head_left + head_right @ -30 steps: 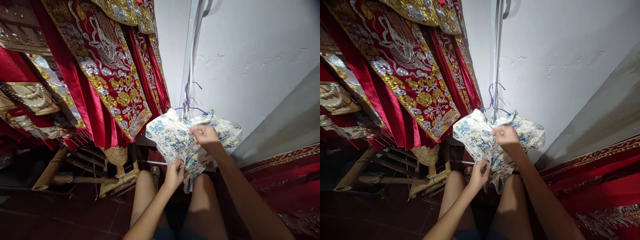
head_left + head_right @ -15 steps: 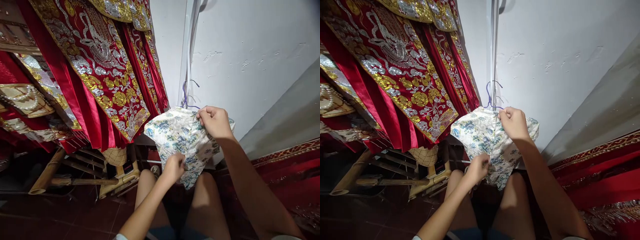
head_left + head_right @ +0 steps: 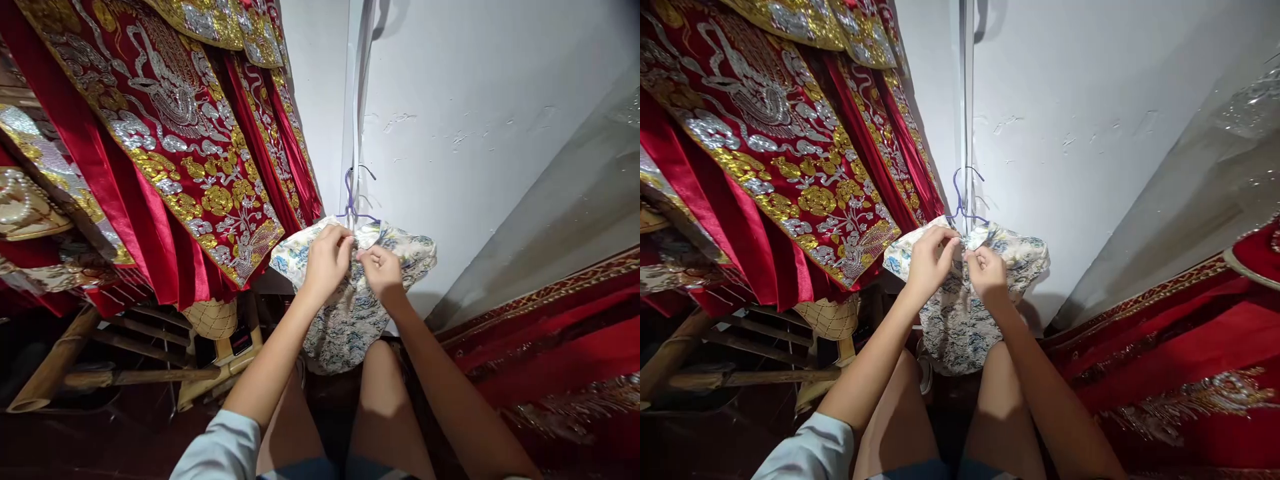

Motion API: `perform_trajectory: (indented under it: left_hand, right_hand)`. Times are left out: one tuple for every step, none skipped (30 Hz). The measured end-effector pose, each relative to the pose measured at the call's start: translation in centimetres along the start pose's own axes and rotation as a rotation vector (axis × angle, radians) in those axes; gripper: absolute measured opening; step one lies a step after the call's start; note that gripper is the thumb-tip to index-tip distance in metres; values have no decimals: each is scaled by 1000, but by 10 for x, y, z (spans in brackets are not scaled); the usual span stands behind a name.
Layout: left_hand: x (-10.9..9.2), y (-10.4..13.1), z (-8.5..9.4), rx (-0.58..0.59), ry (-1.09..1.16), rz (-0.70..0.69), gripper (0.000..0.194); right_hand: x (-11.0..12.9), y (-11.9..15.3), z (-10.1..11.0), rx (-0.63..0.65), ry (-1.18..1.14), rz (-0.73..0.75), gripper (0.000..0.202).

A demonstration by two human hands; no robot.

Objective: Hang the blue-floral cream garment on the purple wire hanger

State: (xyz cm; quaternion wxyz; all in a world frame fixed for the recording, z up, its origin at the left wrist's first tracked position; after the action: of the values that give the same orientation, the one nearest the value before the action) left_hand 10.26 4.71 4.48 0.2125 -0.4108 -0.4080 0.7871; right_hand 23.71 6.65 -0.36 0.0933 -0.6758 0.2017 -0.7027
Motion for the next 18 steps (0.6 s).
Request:
perform_trajectory:
  left_hand:
    - [2,4,-1,-24,-6,10,12]
    - [4,7,-2,-44,-14,13,11]
    - [4,8,-2,-61,-20,8,11]
    - [3,9,-2,-80,-22,-6,11]
    - [1,8,-1,-108,-15,-24,11]
    - [-1,6,2,-148,-3,-41,12]
    - [-1,3,7,-203,11,-47,13]
    - [1,0,15,-270,27,-32,13]
    - [6,-3,24,-345,54,16,12]
    - [16,-5,36,-438,116,116,10]
    - [30,-5,47,-535,203,252,8]
    - [46,-2,57,-626,310,414,5]
    - [65,4,65,-723,451,594,3]
    - [81,11,69,-772,534,715,5]
    - [97,21,71,-800,598,810,10]
    - [110,33,69,-807,666,903,14]
    - [122,47,63,-806,745,1004,17]
    - [131,62,54,-799,834,1101,17]
  right_hand:
    - [-5,1,-3,9,3,-7,29]
    - [-8,1,-7,18,-6,-12,28]
    - [-11,0,-9,24,-26,-13,27]
    - [-14,-1,-10,25,-48,-14,26]
    - [-16,-2,-10,24,-60,-18,25]
    - [-20,-2,-9,24,-56,-27,24]
    - [-24,-2,-6,27,-34,-44,24]
    - [-28,-1,-3,27,-1,-65,24]
    - [-33,2,2,27,33,-88,24]
    - [-39,6,7,25,60,-107,25]
    - [-43,12,13,21,78,-121,26]
    - [-47,18,18,18,89,-137,26]
    - [-51,25,23,27,94,-160,27]
    - [-54,32,26,44,95,-191,27]
    - [-56,40,28,67,88,-226,27]
    - [-58,47,29,88,72,-262,27]
    - [-59,53,30,101,46,-296,26]
    - [-61,60,30,104,13,-321,25]
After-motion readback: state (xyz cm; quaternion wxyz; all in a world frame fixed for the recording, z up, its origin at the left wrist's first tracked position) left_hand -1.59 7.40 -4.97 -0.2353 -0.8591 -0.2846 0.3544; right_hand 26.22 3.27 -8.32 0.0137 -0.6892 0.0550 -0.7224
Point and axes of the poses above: each hand's wrist, its own y-axis away from the middle knuckle, its own z-axis out of the back of the hand, x = y × z, the point moved 3 cm from there along -y, towards the middle knuckle, and after that the axes turned 6 degrees about -x, right-handed, at the moved point
